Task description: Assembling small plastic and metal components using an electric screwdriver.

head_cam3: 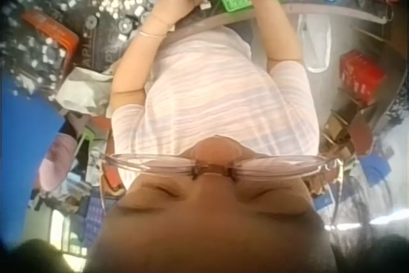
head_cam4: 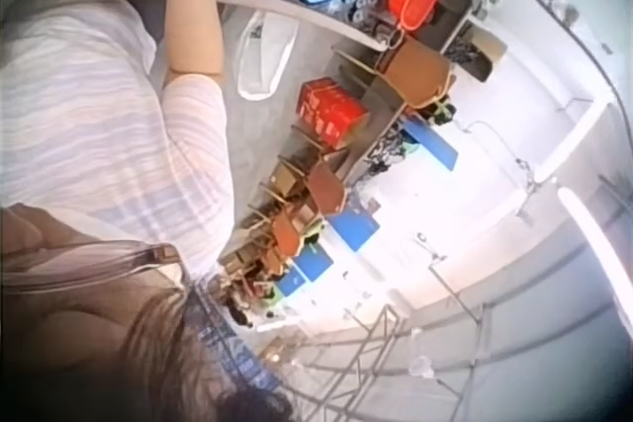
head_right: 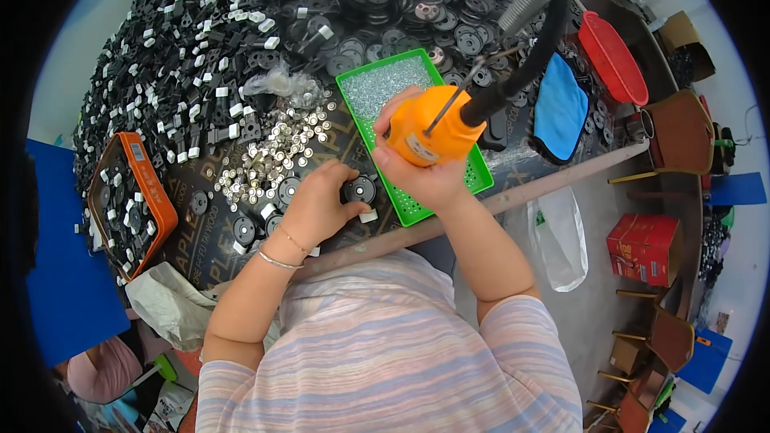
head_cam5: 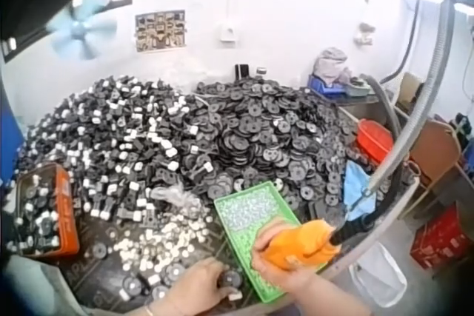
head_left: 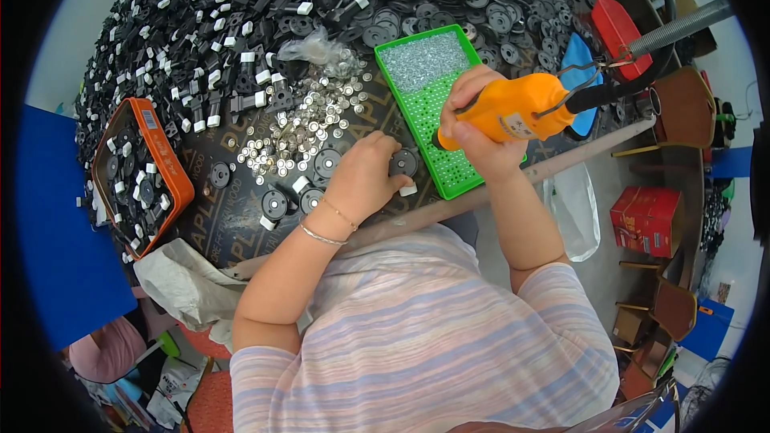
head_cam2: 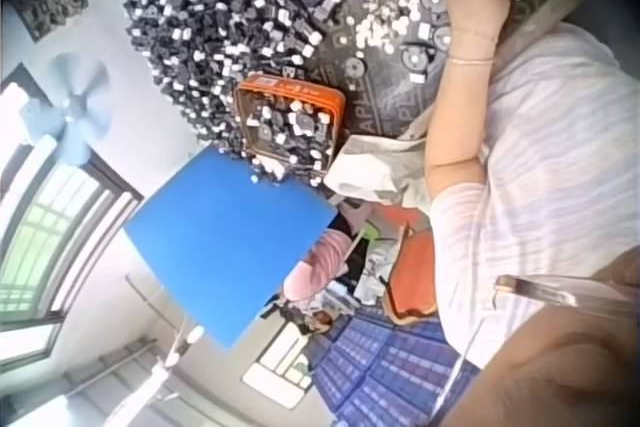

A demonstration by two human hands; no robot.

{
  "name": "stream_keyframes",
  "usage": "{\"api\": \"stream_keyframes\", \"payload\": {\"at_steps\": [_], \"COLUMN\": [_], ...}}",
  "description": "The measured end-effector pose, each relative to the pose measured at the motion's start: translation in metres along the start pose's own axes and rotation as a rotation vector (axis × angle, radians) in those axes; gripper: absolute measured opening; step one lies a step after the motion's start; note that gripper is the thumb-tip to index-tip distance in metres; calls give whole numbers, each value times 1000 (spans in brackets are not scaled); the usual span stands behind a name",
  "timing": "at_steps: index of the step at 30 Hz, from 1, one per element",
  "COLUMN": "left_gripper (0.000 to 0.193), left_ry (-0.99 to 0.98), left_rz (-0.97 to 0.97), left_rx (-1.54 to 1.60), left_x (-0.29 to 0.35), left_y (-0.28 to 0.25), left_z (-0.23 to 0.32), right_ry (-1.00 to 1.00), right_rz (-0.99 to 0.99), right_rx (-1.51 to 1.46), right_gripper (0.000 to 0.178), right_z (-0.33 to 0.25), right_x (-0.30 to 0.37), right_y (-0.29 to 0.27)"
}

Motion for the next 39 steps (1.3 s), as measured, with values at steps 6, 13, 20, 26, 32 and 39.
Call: {"api": "stream_keyframes", "payload": {"at_steps": [6, 13, 20, 26, 32, 39], "left_gripper": [39, 38, 44, 40, 37, 33], "left_ry": [-1, 13, 61, 49, 53, 122], "left_rz": [0, 6, 57, 23, 23, 50], "left_rx": [-4, -36, -61, -54, -45, -20], "left_x": [2, 5, 8, 9, 7, 7], "left_y": [0, 0, -1, 2, 5, 9], "left_z": [2, 5, 6, 6, 4, 0], "right_ry": [31, 41, -12, -17, 25, 77], "right_rz": [-26, -13, 27, -125, -229, -269], "right_rx": [-22, -19, 56, -79, 39, 15], "right_gripper": [30, 30, 23, 28, 28, 25], "right_z": [1, 4, -3, -37, -22, -14], "right_x": [2, 2, 0, 0, 14, 19], "right_y": [2, 1, 0, 20, 40, 50]}}
Point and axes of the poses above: each hand's wrist, its own x-axis away from the middle knuckle, its own y-axis out of the palm, z = x × y, the point moved 9 cm from there along -x, towards the middle knuckle, and after that the axes turned 8 degrees about z, right-handed, at the moved point
